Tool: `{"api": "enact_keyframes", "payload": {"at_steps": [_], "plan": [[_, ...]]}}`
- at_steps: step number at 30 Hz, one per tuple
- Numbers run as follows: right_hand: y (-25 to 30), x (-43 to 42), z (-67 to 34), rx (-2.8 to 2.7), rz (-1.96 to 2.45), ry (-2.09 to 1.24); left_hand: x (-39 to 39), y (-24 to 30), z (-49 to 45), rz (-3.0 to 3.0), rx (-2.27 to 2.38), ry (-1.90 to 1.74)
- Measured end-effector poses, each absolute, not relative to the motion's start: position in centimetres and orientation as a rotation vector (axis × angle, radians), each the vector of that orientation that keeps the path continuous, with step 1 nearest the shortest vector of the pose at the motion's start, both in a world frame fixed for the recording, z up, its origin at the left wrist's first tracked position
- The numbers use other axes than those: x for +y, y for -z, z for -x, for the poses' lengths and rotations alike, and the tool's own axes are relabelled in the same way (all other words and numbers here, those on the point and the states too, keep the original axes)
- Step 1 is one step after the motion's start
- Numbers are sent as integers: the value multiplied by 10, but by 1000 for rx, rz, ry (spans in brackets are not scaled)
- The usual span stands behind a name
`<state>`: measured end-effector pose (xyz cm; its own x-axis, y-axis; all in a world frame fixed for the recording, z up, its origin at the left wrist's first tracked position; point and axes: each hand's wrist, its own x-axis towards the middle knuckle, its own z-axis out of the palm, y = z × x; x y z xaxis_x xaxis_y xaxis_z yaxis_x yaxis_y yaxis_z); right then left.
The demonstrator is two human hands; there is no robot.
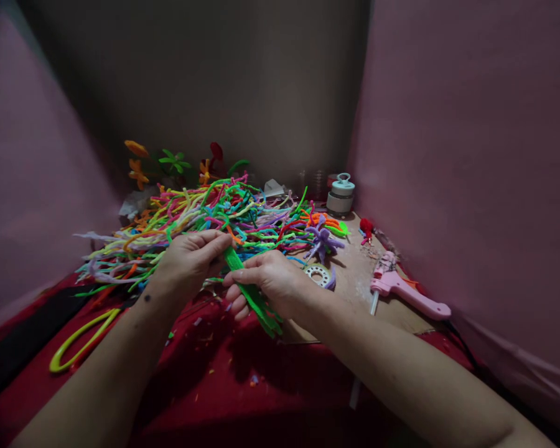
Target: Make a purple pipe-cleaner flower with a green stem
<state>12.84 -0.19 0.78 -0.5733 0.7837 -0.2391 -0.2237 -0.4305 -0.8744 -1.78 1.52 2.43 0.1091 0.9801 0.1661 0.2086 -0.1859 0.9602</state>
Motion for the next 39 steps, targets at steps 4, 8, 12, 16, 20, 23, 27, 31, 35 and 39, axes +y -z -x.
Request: {"api": "enact_keyframes", "payload": {"at_steps": [4, 8, 12, 16, 20, 23, 27, 31, 35, 39], "plan": [[-6, -3, -126, -1154, 904, -2030, 13, -23, 15, -1935, 1581, -1328], [1, -4, -124, -1183, 933, -2046, 16, -21, 18, -2019, 1677, -1438], [7, -3, -127, -1157, 877, -2052, 22, -20, 22, -1570, 1280, -1273], [8, -1, -133, -1152, 852, -2067, 20, -18, 21, -1312, 916, -945], [9, 1, -135, -1144, 820, -2071, 17, -13, 15, -1282, 983, -1005], [11, 0, -133, -1150, 806, -2050, 17, -11, 9, -1299, 1147, -1152], [14, -4, -129, -1167, 828, -2004, 17, -13, 4, -1358, 1323, -1331], [14, -7, -129, -1162, 847, -1981, 19, -16, 8, -1250, 1198, -1258], [15, -5, -131, -1162, 839, -2000, 23, -17, 16, -1221, 983, -1193], [16, -4, -129, -1170, 845, -1968, 25, -16, 19, -1346, 1147, -1362]]}}
